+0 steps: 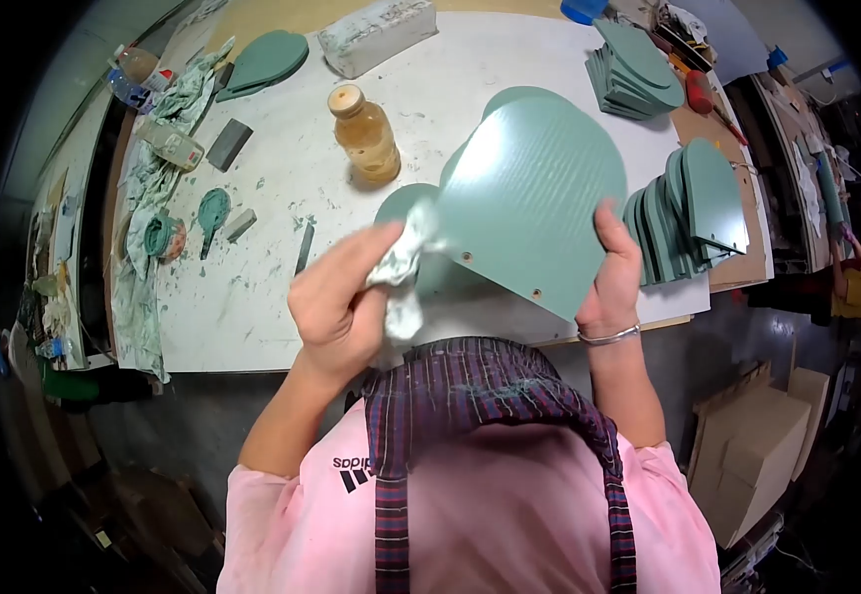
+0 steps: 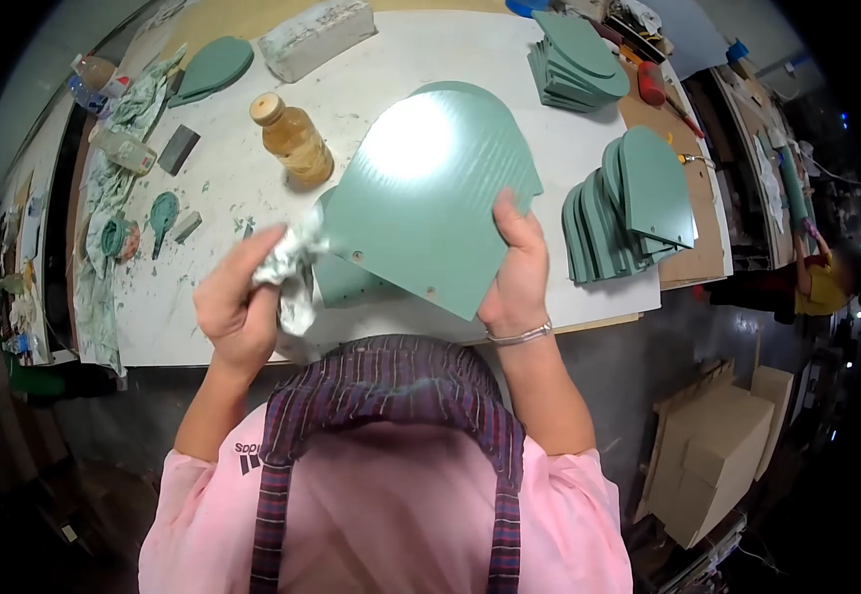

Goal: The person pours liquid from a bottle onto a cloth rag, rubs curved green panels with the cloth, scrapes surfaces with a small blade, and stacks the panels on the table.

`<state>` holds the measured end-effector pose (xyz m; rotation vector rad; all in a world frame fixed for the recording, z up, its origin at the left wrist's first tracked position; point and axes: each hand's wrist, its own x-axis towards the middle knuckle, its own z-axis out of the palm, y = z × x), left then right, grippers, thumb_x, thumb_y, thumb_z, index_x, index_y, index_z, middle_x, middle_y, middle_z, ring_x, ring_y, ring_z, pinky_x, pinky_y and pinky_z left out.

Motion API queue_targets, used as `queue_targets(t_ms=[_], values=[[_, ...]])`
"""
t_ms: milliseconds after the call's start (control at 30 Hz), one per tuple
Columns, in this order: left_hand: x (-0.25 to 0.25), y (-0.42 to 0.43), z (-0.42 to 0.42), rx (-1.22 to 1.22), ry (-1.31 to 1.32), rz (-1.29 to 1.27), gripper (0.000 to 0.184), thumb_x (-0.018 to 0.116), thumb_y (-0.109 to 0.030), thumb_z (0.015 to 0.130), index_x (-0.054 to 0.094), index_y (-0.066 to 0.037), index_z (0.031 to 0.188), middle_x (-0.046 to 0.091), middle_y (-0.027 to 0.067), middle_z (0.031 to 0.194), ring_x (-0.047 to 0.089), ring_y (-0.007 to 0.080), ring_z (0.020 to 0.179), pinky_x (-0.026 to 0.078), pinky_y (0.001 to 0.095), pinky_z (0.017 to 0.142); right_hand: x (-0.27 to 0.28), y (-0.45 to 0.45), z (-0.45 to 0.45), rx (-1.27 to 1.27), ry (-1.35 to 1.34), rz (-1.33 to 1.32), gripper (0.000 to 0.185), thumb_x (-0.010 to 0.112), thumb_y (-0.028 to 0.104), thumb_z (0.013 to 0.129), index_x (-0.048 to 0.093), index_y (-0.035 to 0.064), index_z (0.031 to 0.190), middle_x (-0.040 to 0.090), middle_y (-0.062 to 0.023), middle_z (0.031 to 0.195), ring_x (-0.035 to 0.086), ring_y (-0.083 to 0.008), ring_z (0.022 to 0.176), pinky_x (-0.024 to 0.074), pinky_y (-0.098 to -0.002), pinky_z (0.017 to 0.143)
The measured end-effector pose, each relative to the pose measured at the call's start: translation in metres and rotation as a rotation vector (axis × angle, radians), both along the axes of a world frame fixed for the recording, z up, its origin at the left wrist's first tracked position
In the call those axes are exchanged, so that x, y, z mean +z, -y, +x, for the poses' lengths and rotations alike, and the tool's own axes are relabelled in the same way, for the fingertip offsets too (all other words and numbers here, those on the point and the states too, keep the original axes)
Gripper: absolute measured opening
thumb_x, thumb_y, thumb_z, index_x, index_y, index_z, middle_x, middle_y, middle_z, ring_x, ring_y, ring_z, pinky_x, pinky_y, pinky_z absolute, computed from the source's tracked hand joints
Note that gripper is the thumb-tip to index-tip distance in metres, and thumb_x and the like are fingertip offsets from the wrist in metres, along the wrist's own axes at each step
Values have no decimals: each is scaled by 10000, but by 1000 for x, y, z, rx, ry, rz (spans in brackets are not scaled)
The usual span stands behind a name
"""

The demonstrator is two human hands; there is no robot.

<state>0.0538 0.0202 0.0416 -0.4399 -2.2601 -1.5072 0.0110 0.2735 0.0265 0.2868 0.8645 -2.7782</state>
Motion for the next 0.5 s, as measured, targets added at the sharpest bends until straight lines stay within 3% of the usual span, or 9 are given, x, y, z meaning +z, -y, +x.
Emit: queue_targets(t_ms=[67, 133, 167, 200, 267, 367, 433, 500], values=[[27, -23, -20, -51, -272, -199, 355, 630, -10, 773, 676, -52, 1122, 696, 140, 1050, 691, 308, 888, 555, 400, 772, -5, 14, 0, 19, -17, 82, 417, 477, 247, 1014, 468, -35, 1322, 597, -168, 1237, 621, -277, 1098, 524, -409, 930], [42, -48, -36, -215, -417, -554, 354, 648, -57, 795, 677, -100, 1145, 691, 122, 1095, 682, 311, 903, 545, 414, 799, -5, 21, 6, 46, -38, 165, 390, 493, 209, 1005, 481, -44, 1301, 611, -164, 1211, 636, -269, 1065, 532, -393, 911], [35, -49, -47, -190, -433, -619, 391, 627, -49, 813, 672, -143, 1190, 702, 96, 1086, 687, 219, 924, 538, 344, 847, -3, 22, 15, 75, -81, 235, 374, 508, 169, 988, 486, -50, 1289, 620, -157, 1193, 644, -258, 1038, 532, -376, 902], [23, -40, -60, -176, -434, -627, 391, 627, -49, 813, 672, -143, 1190, 702, 96, 1086, 687, 219, 924, 538, 344, 847, -2, 22, 22, 102, -124, 303, 361, 524, 130, 970, 491, -56, 1277, 628, -150, 1175, 652, -247, 1011, 532, -358, 892], [-3, -9, -88, -56, 278, 53, 289, 586, -94, 904, 676, -114, 1178, 708, 101, 1057, 669, 146, 889, 523, 275, 817, -2, 19, 34, 78, -84, 276, 355, 524, 115, 962, 498, -59, 1270, 629, -152, 1171, 650, -243, 1011, 528, -358, 894], [-22, 23, -101, 102, 249, -97, 242, 530, -127, 982, 667, -37, 1161, 709, 98, 1005, 646, 104, 847, 515, 246, 780, -1, 7, 42, 46, -41, 185, 338, 519, 85, 943, 520, -64, 1246, 628, -157, 1163, 643, -238, 1017, 516, -361, 901], [-27, 24, -85, -3, 426, 460, 263, 509, -132, 1002, 649, 42, 1140, 701, 94, 983, 648, 112, 826, 521, 248, 755, -8, -1, 37, 28, -53, 205, 337, 513, 94, 951, 516, -65, 1249, 626, -157, 1165, 641, -238, 1018, 517, -359, 897], [-23, 14, -70, -25, 502, 574, 271, 497, -135, 1010, 643, 57, 1136, 696, 89, 978, 646, 112, 835, 520, 249, 764, -11, -3, 34, 13, -68, 234, 336, 507, 102, 960, 512, -65, 1251, 624, -158, 1168, 640, -239, 1020, 519, -356, 893]])
